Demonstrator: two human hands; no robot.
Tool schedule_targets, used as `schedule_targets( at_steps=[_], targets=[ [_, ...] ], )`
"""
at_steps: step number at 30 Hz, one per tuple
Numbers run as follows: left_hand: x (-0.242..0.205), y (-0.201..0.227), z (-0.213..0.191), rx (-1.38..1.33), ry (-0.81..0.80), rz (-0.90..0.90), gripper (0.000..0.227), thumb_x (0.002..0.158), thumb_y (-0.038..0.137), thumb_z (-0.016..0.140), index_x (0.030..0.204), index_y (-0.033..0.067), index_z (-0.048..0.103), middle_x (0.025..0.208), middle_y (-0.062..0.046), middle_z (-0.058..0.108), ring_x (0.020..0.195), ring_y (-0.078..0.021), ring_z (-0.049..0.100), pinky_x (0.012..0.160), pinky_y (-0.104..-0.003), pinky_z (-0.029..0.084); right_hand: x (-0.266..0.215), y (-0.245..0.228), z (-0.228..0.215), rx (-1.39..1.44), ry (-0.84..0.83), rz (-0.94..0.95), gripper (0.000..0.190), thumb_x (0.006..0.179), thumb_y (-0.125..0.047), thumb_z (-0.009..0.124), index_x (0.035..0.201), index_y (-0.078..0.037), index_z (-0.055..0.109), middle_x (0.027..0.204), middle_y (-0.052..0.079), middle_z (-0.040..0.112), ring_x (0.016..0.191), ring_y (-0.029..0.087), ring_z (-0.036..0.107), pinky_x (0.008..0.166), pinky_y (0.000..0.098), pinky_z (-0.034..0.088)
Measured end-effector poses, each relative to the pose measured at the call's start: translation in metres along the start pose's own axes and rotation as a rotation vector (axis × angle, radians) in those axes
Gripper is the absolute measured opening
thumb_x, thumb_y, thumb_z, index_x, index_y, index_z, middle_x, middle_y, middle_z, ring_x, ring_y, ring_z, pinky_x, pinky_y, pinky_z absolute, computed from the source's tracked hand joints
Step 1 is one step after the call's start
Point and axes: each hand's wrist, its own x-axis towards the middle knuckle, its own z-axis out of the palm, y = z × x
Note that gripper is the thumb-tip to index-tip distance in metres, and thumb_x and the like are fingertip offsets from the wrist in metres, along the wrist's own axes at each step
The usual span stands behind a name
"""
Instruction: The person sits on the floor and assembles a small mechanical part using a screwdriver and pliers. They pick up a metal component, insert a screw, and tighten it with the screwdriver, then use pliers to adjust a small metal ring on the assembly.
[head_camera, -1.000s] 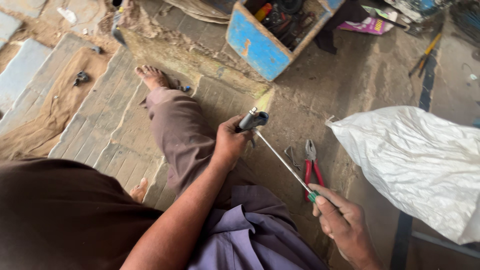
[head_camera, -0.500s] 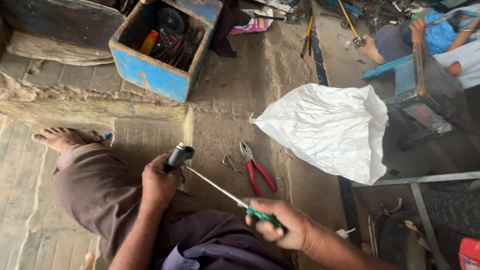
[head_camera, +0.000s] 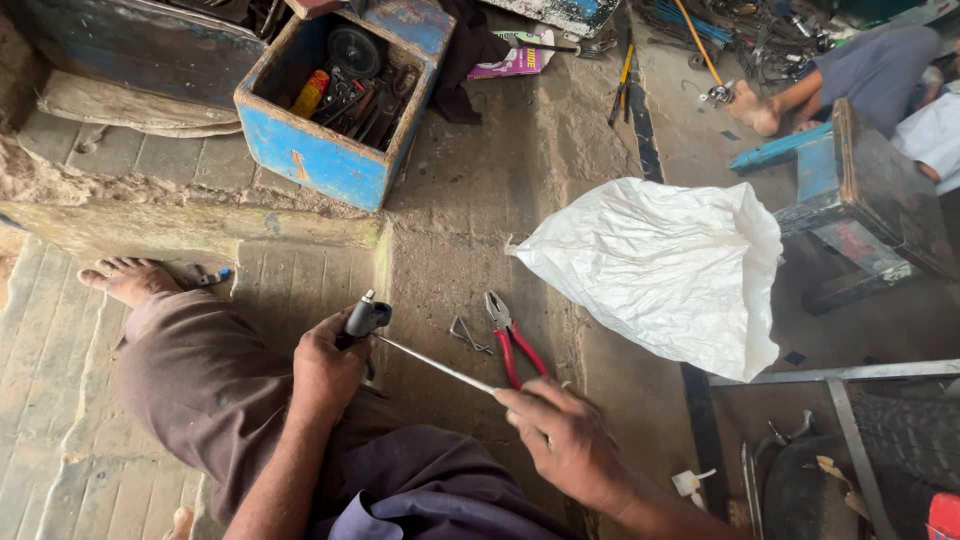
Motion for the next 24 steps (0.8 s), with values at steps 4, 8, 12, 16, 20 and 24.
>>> schedule_targets(
  at_steps=[4,8,12,16,20,24],
  targets=[
    [0.001,-0.002,0.001,-0.098,-0.014,-0.039,0.044,0.086,0.002,0.073,0.13,0.006,0.07,0.094,-0.011,0.077,0.073,-0.0149,0.07,0.062,-0.031,0.058,0.005,0.002,-0.003,0.927,-0.018,0.739,0.048,0.094,-0.022,0.067,0.136,-0.002,0.057,0.092,0.014,0.073,0.069,0.015,0.067,0.05,0.0248,0.049],
    [0.003,-0.005,0.002,0.011,0.025,0.106,0.041,0.084,0.001,0.076,0.125,0.0049,0.072,0.095,-0.007,0.077,0.077,-0.0091,0.071,0.066,-0.026,0.057,0.009,0.012,-0.009,1.13,-0.176,1.118,0.057,0.092,-0.021,0.063,0.146,-0.003,0.057,0.089,0.016,0.073,0.061,0.013,0.062,0.042,0.0239,0.046],
    [0.003,-0.007,0.002,-0.17,-0.047,-0.061,0.041,0.087,0.0,0.072,0.128,0.0064,0.072,0.087,-0.01,0.075,0.067,-0.0122,0.066,0.058,-0.028,0.055,0.005,0.015,-0.009,1.208,-0.16,1.171,0.059,0.094,-0.013,0.062,0.152,-0.008,0.052,0.095,0.011,0.064,0.071,0.012,0.063,0.047,0.0233,0.048],
    [0.004,-0.002,0.001,-0.096,-0.048,-0.067,0.044,0.087,0.0,0.071,0.129,0.008,0.07,0.089,-0.008,0.075,0.069,-0.0114,0.067,0.06,-0.028,0.057,0.004,0.015,-0.01,1.281,-0.185,1.157,0.058,0.095,-0.013,0.063,0.152,-0.007,0.052,0.102,0.014,0.067,0.073,0.012,0.063,0.047,0.0213,0.047],
    [0.001,0.002,0.0,-0.079,-0.054,-0.087,0.047,0.085,-0.002,0.07,0.131,0.0091,0.07,0.091,-0.008,0.076,0.071,-0.0117,0.067,0.062,-0.027,0.057,0.007,0.014,-0.011,1.414,-0.175,1.209,0.056,0.093,-0.02,0.061,0.145,-0.003,0.052,0.105,0.017,0.072,0.07,0.015,0.066,0.041,0.0208,0.048],
    [0.0,0.006,-0.001,-0.116,-0.078,-0.13,0.048,0.086,0.002,0.069,0.133,0.0098,0.066,0.094,-0.007,0.075,0.075,-0.0111,0.07,0.066,-0.027,0.06,0.005,0.011,-0.008,1.339,-0.171,1.109,0.055,0.097,-0.015,0.061,0.149,-0.003,0.051,0.103,0.017,0.069,0.072,0.014,0.065,0.047,0.0228,0.051]
  ],
)
